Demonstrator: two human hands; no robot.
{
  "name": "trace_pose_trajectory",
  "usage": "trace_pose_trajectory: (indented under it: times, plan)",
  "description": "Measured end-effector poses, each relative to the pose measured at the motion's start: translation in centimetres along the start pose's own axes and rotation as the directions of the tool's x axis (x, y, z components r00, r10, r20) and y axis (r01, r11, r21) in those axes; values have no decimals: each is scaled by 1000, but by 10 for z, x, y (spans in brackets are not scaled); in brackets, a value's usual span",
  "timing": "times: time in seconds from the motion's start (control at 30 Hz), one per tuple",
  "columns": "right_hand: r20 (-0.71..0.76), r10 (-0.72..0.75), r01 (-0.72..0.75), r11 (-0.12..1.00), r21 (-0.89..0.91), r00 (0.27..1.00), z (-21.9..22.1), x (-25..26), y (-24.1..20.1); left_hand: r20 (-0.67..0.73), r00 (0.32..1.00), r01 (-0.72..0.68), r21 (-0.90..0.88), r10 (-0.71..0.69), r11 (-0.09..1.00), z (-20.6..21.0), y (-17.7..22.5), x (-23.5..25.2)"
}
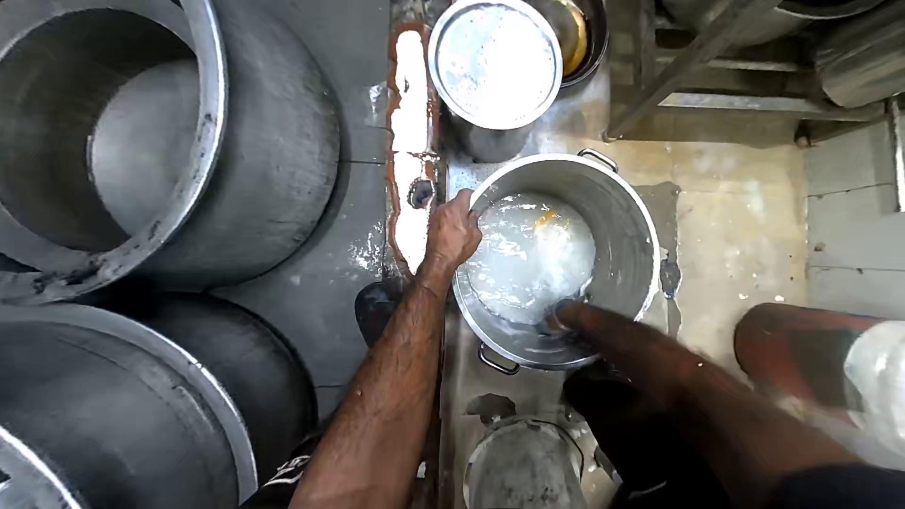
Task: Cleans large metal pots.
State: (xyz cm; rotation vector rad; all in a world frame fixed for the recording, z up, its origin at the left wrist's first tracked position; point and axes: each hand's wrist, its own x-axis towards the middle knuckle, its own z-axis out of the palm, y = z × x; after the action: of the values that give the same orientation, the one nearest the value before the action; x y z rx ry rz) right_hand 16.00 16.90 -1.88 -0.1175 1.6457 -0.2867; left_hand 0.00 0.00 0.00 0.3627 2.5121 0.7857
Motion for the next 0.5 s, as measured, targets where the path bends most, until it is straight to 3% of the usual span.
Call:
trace_pose_trajectory:
  times: [0.03, 0.07, 0.1, 0.17, 0.2, 0.27, 0.3, 0.33, 0.4, 0.5]
  plan:
    - [-84, -204, 208, 978, 35, 975, 18, 37, 8, 14, 1000, -15, 12, 15, 1000, 2, 3, 3]
    - [-165, -290, 314, 938, 145, 943, 29, 64, 0, 34, 999, -38, 15, 38, 999, 4, 7, 6]
    - [-263, -281, 358, 880, 313, 923, 33, 77, -21, 63, 996, -64, 10, 63, 998, 5, 12, 7]
    - [-475, -86, 425, 603, 675, 876, 28, 95, -62, 116, 988, -108, 20, 105, 994, 7, 21, 12]
    - [-504, 28, 444, 431, 785, 863, 18, 99, -75, 141, 983, -120, 33, 114, 992, 8, 24, 15]
    - [-500, 226, 489, 106, 866, 836, -3, 113, -91, 158, 977, -150, 48, 141, 988, 10, 27, 18]
    - [-496, 281, 516, 2, 856, 822, -13, 120, -94, 151, 977, -159, 52, 149, 986, 10, 27, 19]
    - [-523, 304, 557, -31, 830, 796, -18, 125, -97, 145, 978, -162, 57, 153, 985, 10, 26, 19]
    - [-593, 213, 589, 86, 803, 777, -10, 120, -89, 143, 977, -171, 59, 161, 984, 11, 23, 18]
    - [-498, -123, 478, 546, 688, 858, 31, 108, -41, 142, 971, -201, 55, 191, 978, 11, 22, 23]
